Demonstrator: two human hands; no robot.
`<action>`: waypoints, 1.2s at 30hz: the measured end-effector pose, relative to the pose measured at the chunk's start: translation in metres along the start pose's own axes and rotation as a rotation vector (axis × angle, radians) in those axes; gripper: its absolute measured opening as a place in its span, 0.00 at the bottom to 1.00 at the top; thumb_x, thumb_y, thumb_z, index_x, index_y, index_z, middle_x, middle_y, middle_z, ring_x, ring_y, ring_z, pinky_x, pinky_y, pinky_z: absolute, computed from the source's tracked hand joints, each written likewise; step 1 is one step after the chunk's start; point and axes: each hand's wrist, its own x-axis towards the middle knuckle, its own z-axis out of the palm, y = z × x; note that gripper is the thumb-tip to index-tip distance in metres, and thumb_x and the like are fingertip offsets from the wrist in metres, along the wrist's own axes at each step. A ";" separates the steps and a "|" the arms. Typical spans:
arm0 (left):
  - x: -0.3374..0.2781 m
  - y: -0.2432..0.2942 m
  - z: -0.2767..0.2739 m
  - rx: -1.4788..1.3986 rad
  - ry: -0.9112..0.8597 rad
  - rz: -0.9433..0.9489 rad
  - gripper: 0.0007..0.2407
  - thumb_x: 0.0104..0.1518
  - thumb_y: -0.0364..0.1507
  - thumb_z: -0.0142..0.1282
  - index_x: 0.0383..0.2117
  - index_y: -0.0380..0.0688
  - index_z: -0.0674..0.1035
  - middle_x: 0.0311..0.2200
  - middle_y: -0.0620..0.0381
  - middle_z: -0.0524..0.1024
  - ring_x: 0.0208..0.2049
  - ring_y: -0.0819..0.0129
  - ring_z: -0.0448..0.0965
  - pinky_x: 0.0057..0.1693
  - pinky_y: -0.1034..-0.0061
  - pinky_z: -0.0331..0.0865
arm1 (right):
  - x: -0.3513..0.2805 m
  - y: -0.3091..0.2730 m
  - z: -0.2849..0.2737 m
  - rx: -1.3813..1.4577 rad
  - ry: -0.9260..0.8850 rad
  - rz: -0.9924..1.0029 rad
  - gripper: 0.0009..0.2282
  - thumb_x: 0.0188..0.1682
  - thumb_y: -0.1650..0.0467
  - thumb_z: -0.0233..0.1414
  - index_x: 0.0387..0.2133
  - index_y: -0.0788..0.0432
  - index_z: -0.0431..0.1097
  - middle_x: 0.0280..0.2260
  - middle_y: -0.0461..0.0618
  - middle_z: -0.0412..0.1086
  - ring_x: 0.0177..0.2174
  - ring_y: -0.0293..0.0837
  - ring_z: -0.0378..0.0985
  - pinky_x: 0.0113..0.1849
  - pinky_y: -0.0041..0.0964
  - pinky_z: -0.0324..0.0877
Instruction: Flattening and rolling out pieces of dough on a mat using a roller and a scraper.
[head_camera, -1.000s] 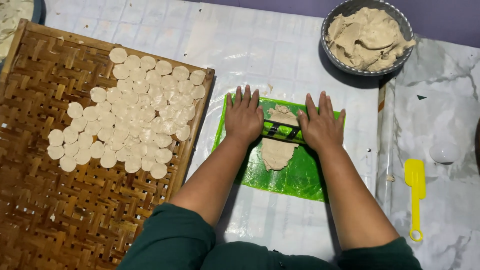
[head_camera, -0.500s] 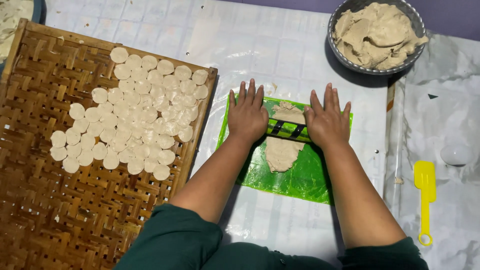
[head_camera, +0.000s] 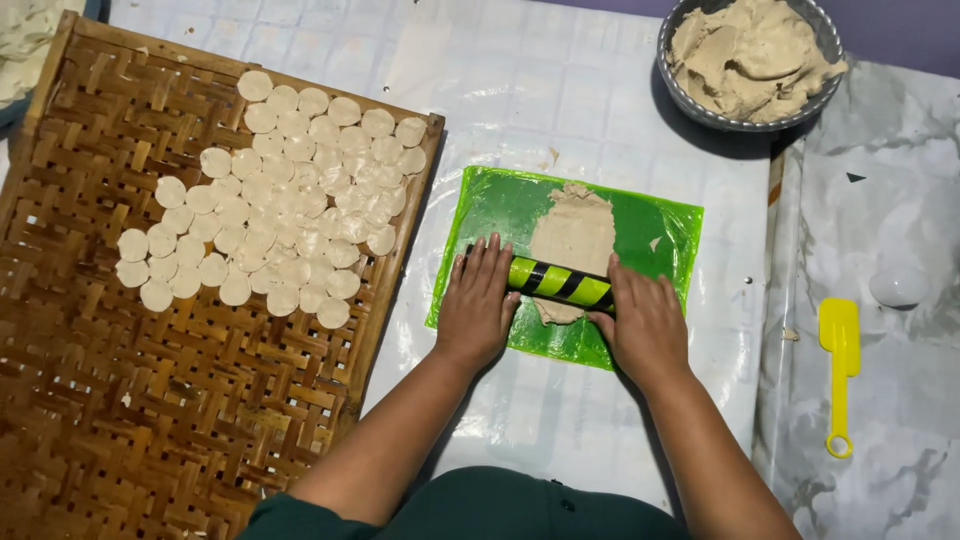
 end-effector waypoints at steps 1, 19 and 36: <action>-0.005 0.002 -0.003 0.003 0.000 0.002 0.29 0.62 0.36 0.53 0.69 0.37 0.61 0.72 0.44 0.53 0.72 0.49 0.52 0.73 0.53 0.43 | -0.003 0.002 -0.002 0.002 0.002 0.001 0.37 0.43 0.56 0.57 0.64 0.65 0.58 0.63 0.61 0.60 0.61 0.56 0.61 0.61 0.60 0.49; 0.068 0.022 0.031 -0.128 -0.020 0.108 0.15 0.56 0.38 0.61 0.48 0.55 0.78 0.60 0.49 0.67 0.69 0.52 0.57 0.71 0.34 0.33 | -0.042 0.049 -0.035 0.121 0.172 0.484 0.29 0.49 0.65 0.61 0.65 0.57 0.64 0.50 0.58 0.70 0.52 0.59 0.69 0.55 0.56 0.58; 0.036 -0.012 0.014 -0.018 0.091 0.045 0.15 0.65 0.34 0.47 0.54 0.42 0.76 0.65 0.46 0.67 0.70 0.48 0.60 0.72 0.48 0.51 | -0.004 0.001 -0.004 0.024 -0.029 0.060 0.33 0.45 0.60 0.58 0.64 0.58 0.60 0.59 0.54 0.66 0.57 0.52 0.67 0.54 0.53 0.59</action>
